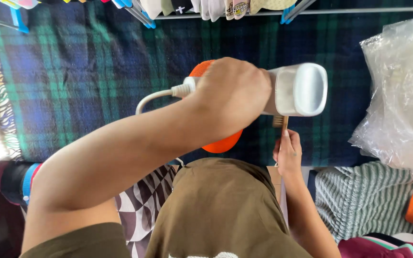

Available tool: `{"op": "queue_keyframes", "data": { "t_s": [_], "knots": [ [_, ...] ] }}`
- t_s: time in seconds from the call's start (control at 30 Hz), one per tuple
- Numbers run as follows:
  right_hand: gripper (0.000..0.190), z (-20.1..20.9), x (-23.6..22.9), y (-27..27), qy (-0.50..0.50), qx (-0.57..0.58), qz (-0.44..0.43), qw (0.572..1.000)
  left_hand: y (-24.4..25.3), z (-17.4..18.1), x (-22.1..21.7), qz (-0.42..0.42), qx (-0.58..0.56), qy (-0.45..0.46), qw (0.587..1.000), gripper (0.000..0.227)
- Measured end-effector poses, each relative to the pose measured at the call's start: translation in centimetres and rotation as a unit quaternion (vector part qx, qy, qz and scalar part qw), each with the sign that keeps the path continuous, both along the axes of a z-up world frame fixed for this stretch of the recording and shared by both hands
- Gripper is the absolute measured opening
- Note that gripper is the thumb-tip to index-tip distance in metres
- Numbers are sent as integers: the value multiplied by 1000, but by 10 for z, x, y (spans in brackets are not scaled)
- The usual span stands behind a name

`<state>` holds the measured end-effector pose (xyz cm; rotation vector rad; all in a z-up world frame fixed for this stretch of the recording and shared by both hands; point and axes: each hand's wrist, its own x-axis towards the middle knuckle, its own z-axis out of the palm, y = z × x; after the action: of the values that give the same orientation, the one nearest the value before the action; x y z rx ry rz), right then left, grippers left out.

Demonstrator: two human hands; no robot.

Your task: Brushing and steaming an orange baseball cap to clean and shape it.

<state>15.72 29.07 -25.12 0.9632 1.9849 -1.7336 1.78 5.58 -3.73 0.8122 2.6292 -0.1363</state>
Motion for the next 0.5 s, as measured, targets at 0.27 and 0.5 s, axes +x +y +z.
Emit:
{"op": "queue_keyframes", "data": {
  "t_s": [0.27,0.5],
  "knots": [
    [26,-30,24,21,57,41,-39,997,111,-43,-38,30,-7,-142,989,23],
    [23,-28,28,32,50,9,-57,997,170,-89,-67,25,-136,-201,970,38]
  ]
}}
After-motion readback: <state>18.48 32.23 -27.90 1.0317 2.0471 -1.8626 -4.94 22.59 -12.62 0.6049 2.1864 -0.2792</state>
